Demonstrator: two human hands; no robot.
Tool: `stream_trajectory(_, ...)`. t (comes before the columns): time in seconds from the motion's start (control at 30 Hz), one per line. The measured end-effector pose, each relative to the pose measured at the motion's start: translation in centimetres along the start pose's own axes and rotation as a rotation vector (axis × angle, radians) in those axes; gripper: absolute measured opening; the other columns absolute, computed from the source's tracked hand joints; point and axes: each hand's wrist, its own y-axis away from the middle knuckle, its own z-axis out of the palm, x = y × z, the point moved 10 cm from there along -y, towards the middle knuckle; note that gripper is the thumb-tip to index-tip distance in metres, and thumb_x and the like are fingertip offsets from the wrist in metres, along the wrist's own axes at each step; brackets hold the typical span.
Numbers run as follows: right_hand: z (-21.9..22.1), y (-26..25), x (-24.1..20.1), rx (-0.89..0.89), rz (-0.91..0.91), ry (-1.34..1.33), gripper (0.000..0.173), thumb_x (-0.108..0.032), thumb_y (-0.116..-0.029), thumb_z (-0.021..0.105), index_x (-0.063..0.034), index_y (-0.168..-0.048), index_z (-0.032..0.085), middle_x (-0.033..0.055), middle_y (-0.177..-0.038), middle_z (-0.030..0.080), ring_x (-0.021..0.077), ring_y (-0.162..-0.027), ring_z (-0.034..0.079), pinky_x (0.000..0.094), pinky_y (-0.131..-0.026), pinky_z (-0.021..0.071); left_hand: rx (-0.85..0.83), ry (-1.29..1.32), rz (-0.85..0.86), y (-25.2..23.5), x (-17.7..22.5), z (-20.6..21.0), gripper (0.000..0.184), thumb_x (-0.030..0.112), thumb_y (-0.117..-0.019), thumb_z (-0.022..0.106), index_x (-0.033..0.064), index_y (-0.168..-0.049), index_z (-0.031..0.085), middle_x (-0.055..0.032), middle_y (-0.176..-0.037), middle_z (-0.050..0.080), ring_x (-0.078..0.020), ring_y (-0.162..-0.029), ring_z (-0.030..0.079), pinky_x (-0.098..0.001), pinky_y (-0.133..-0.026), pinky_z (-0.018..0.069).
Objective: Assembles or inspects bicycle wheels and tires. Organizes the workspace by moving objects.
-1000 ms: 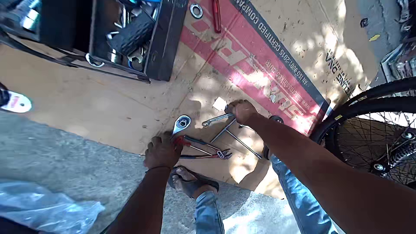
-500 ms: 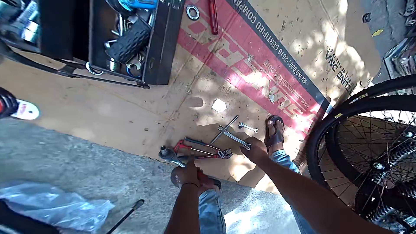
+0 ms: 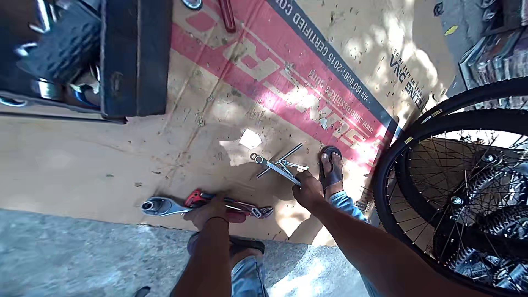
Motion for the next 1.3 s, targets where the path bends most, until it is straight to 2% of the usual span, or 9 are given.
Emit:
stream_trajectory(0.2, -2.3, -3.9, 1.8, 0.136, 0.032, -0.039, 0.037, -0.025, -0.0932, 0.073, -0.0163, -0.129, 0.069, 0.0095, -0.139, 0.062, 0.0314, -0.110, 0.069, 0.0567, -0.089, 0.0573, 0.038, -0.110, 0.048, 0.9, 0.7, -0.4, 0.092, 0.039, -0.0812, 0.085, -0.0095, -0.146, 0.042, -0.0286, -0.144, 0.052, -0.0389, -0.136, 0.051, -0.0528, -0.112, 0.0431)
stream_trajectory(0.43, -1.5, -5.8, 2.9, 0.060, 0.121, 0.128, 0.033, -0.036, -0.0937, 0.067, -0.0222, -0.123, 0.068, 0.0113, -0.101, 0.076, 0.0344, -0.096, 0.073, 0.0608, -0.078, 0.0566, 0.110, -0.119, 0.117, 1.7, -0.9, -1.9, 0.086, 0.029, -0.0827, 0.078, -0.0070, -0.148, 0.036, -0.0266, -0.138, 0.058, -0.0366, -0.129, 0.058, -0.0534, -0.106, 0.0478)
stream_trajectory(0.57, -1.6, -6.4, 2.8, 0.010, 0.103, 0.213, 0.051, -0.032, -0.0823, 0.071, -0.0176, -0.130, 0.060, 0.0141, -0.097, 0.074, 0.0366, -0.090, 0.073, 0.0597, -0.073, 0.0567, -0.111, 0.208, 0.061, 2.2, -2.6, -1.9, 0.055, 0.015, -0.0930, 0.069, 0.0005, -0.139, 0.042, -0.0185, -0.103, 0.061, -0.0263, -0.075, 0.067, -0.0470, -0.067, 0.0599)
stream_trajectory(0.67, -1.5, -6.3, 2.1, 0.062, 0.046, 0.173, 0.040, -0.028, -0.0869, 0.071, -0.0146, -0.125, 0.068, 0.0134, -0.119, 0.071, 0.0360, -0.101, 0.071, 0.0599, -0.081, 0.0569, -0.309, 0.388, -0.059, 5.3, -2.7, -2.9, 0.013, 0.013, -0.0987, 0.055, 0.0043, -0.106, 0.050, -0.0075, -0.071, 0.055, -0.0199, -0.054, 0.059, -0.0415, -0.052, 0.0578)
stream_trajectory(0.73, -1.6, -5.3, 2.9, 0.093, 0.100, 0.123, 0.032, -0.028, -0.0937, 0.068, -0.0172, -0.123, 0.071, 0.0120, -0.127, 0.068, 0.0360, -0.102, 0.070, 0.0604, -0.082, 0.0576, -0.442, 0.437, -0.106, 8.3, -2.2, -2.5, 0.013, 0.013, -0.1017, 0.048, 0.0064, -0.090, 0.050, -0.0050, -0.062, 0.055, -0.0177, -0.049, 0.058, -0.0383, -0.050, 0.0570)
stream_trajectory(0.83, -2.2, -4.9, 3.4, 0.117, 0.157, 0.084, 0.029, -0.026, -0.0980, 0.064, -0.0198, -0.126, 0.071, 0.0093, -0.131, 0.068, 0.0362, -0.105, 0.070, 0.0607, -0.084, 0.0568, -0.470, 0.406, -0.067, 10.8, -1.8, -1.6, 0.013, 0.013, -0.1021, 0.057, 0.0017, -0.107, 0.054, -0.0088, -0.072, 0.058, -0.0189, -0.048, 0.058, -0.0370, -0.046, 0.0567)
stream_trajectory(0.93, -2.5, -5.6, 3.1, 0.091, 0.134, 0.125, 0.032, -0.023, -0.0972, 0.063, -0.0190, -0.128, 0.069, 0.0132, -0.118, 0.073, 0.0384, -0.104, 0.071, 0.0625, -0.083, 0.0559, -0.310, 0.200, 0.146, 9.6, -1.4, -0.7, 0.047, 0.029, -0.0965, 0.074, 0.0009, -0.128, 0.053, -0.0133, -0.086, 0.063, -0.0208, -0.057, 0.062, -0.0388, -0.054, 0.0582)
stream_trajectory(1.07, -3.1, -6.1, 2.8, 0.059, 0.032, 0.204, 0.051, -0.031, -0.0918, 0.067, -0.0178, -0.141, 0.057, 0.0176, -0.102, 0.074, 0.0400, -0.093, 0.073, 0.0609, -0.077, 0.0562, -0.054, -0.097, 0.298, 6.4, 0.4, 1.6, 0.093, 0.036, -0.0825, 0.087, -0.0060, -0.150, 0.037, -0.0269, -0.138, 0.057, -0.0360, -0.129, 0.057, -0.0516, -0.111, 0.0438)
stream_trajectory(1.3, -3.1, -7.6, 2.5, 0.055, -0.073, 0.219, 0.051, -0.037, -0.0849, 0.069, -0.0150, -0.129, 0.059, 0.0127, -0.094, 0.072, 0.0340, -0.087, 0.072, 0.0563, -0.070, 0.0561, 0.092, -0.092, 0.230, 5.1, -0.8, 2.7, 0.092, 0.026, -0.0830, 0.083, -0.0034, -0.153, 0.031, -0.0240, -0.141, 0.057, -0.0335, -0.134, 0.055, -0.0495, -0.111, 0.0444)
